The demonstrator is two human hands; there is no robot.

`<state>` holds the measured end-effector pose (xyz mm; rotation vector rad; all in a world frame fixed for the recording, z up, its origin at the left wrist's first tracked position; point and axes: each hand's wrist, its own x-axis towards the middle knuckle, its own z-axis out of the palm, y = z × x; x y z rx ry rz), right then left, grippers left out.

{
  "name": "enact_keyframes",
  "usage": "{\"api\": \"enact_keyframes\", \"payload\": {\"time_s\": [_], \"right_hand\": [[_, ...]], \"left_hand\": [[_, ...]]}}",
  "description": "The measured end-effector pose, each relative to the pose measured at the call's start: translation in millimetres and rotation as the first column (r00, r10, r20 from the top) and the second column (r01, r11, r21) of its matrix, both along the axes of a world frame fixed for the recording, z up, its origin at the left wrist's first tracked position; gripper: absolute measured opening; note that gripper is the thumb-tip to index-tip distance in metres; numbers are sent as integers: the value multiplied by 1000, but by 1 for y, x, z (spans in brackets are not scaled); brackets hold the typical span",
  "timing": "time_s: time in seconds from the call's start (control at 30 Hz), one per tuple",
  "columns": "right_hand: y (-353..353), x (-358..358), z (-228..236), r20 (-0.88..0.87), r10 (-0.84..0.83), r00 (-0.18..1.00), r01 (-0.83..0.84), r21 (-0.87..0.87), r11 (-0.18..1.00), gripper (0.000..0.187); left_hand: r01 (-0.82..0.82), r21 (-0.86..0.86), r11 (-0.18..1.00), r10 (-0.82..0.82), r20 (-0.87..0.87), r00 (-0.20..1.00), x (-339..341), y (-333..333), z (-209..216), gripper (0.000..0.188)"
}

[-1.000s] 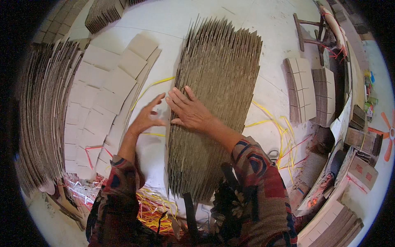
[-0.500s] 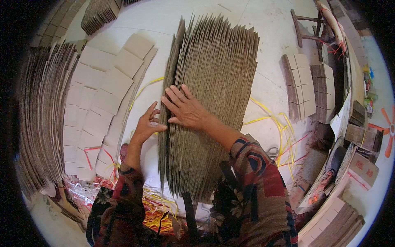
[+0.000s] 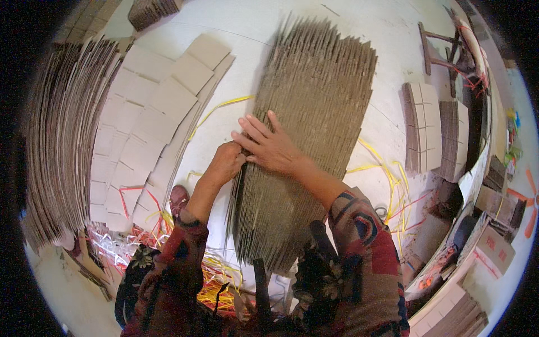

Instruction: The person gathers flat cardboard pieces from a stack, aligns them, and wraps a yellow plastic strip around the bundle multiple times. They tie the strip to secure the bundle and then place it on a nearby stack of finished bundles.

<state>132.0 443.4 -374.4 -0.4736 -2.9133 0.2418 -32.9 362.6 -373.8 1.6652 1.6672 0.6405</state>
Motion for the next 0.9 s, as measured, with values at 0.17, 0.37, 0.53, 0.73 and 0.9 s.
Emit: {"api": "enact_keyframes", "payload": {"time_s": [0.17,0.37,0.53,0.73,0.9], "right_hand": [[-1,-4,5,84,12,996,-6,-68,998,63],[2,-2,9,125,15,992,-10,-42,999,59],[0,-5,5,102,8,995,-1,-74,997,56],[2,-4,6,114,6,993,4,-85,996,55],[2,0,8,96,-4,995,12,-89,996,54]], "left_hand": [[23,-235,972,-2,90,996,-42,0,-11,41],[-384,186,904,415,-592,691,-156,-32,-56,77],[-444,163,881,376,-811,449,-256,-57,-55,112],[-605,-81,792,260,-853,454,-279,-65,-50,119],[-587,-130,799,230,-836,499,-263,-51,-42,87]]}}
